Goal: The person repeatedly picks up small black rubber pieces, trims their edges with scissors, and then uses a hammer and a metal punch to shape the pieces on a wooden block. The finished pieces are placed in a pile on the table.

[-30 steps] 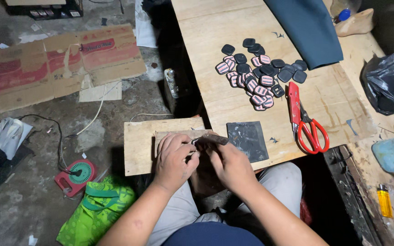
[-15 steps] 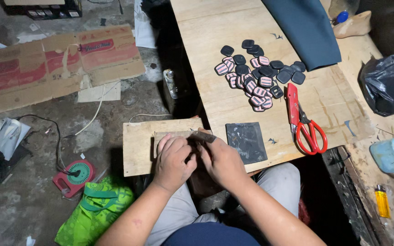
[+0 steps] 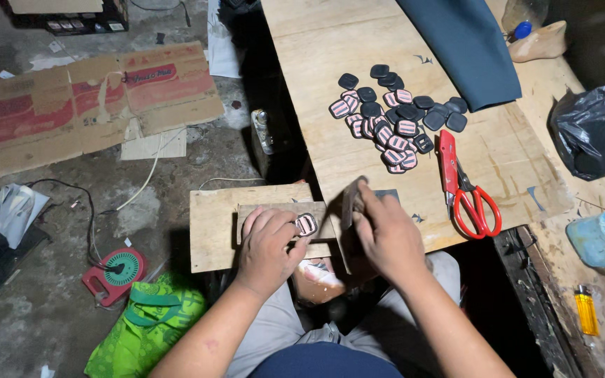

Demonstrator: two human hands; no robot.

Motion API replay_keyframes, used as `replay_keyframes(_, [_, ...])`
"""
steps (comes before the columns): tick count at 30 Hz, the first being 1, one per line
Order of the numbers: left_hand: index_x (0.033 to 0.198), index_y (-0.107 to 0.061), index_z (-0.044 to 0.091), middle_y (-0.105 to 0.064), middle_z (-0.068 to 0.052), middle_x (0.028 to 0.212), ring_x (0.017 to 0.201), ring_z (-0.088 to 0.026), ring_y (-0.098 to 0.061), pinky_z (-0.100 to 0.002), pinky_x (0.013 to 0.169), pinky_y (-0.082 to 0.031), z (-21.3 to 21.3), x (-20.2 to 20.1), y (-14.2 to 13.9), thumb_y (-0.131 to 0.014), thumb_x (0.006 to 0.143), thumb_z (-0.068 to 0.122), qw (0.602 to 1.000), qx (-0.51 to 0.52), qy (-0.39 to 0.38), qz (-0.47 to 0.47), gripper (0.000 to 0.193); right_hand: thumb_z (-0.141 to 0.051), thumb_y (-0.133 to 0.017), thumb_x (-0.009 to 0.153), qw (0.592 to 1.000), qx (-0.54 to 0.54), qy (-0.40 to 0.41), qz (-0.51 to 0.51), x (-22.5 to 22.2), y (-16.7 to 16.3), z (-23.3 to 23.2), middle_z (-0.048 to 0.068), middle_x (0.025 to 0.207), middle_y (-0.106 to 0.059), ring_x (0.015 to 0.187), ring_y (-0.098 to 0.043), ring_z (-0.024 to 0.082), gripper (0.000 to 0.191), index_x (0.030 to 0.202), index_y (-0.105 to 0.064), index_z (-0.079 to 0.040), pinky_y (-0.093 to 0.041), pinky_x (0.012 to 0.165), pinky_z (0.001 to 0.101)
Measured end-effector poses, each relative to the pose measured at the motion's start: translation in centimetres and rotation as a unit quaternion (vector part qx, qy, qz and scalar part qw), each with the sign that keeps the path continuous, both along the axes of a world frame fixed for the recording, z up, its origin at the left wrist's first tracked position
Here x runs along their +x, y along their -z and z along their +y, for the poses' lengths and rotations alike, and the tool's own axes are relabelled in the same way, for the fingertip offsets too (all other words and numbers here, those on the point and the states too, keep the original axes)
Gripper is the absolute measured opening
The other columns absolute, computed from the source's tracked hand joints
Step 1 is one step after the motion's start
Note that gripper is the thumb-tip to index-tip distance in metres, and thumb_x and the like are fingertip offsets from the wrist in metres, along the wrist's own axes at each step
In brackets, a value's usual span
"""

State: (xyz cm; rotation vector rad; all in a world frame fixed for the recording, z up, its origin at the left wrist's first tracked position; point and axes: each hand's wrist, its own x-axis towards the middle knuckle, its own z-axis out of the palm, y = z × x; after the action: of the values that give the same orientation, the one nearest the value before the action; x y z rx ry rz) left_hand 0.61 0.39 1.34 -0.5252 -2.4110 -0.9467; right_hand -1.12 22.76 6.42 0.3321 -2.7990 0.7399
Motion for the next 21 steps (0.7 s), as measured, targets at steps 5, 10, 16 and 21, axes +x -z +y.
replay_keyframes(5, [0.092, -0.069, 0.006, -0.070, -0.008, 0.099, 0.103, -0.029, -0.064, -0.050, 0.105, -0.042, 0.2, -0.4, -0.1, -0.075, 0.077, 0.017, 1.000, 0.000, -0.012, -0.018, 0.020, -0.019, -0.077, 0.083, 0.994, 0.085, 0.043, 0.051, -0.4, 1.3, 3.1, 0.013, 0.093, -0.062, 0.089, -0.060, 0.036, 0.046, 0.128, -0.069, -0.009, -0.048, 0.077, 0.0475])
replay_keyframes(10, [0.098, -0.071, 0.004, -0.073, -0.012, 0.095, 0.093, -0.030, -0.069, -0.040, 0.088, -0.052, 0.6, -0.2, 0.0, -0.068, 0.088, 0.011, 0.996, 0.069, -0.038, -0.047, 0.013, -0.017, -0.078, 0.081, 0.991, 0.063, 0.052, 0.102, -0.1, 2.2, 3.3, 0.014, 0.104, -0.066, 0.095, -0.059, 0.035, 0.042, 0.122, -0.071, -0.007, -0.048, 0.079, 0.0451])
replay_keyframes(16, [0.095, -0.073, -0.002, -0.076, -0.007, 0.084, 0.075, -0.012, -0.067, -0.028, 0.070, -0.055, 3.6, 0.7, -0.4, -0.060, 0.099, 0.015, 0.832, 0.445, -0.022, -0.331, 0.022, -0.013, -0.072, 0.091, 0.988, -0.151, 0.012, 0.044, 2.4, 1.8, 2.0, 0.008, 0.103, -0.073, 0.095, -0.065, 0.024, 0.026, 0.116, -0.071, -0.005, -0.051, 0.085, 0.0357])
replay_keyframes(21, [0.096, -0.071, -0.002, -0.074, -0.005, 0.083, 0.064, -0.009, -0.062, -0.026, 0.054, -0.050, 5.3, 2.2, -1.6, -0.056, 0.098, 0.018, 0.710, 0.530, 0.008, -0.464, 0.025, -0.013, -0.071, 0.090, 0.843, -0.484, 0.043, -0.231, 3.7, 2.5, 0.7, 0.004, 0.093, -0.073, 0.082, -0.066, 0.008, 0.028, 0.116, -0.071, 0.000, -0.054, 0.075, 0.0249])
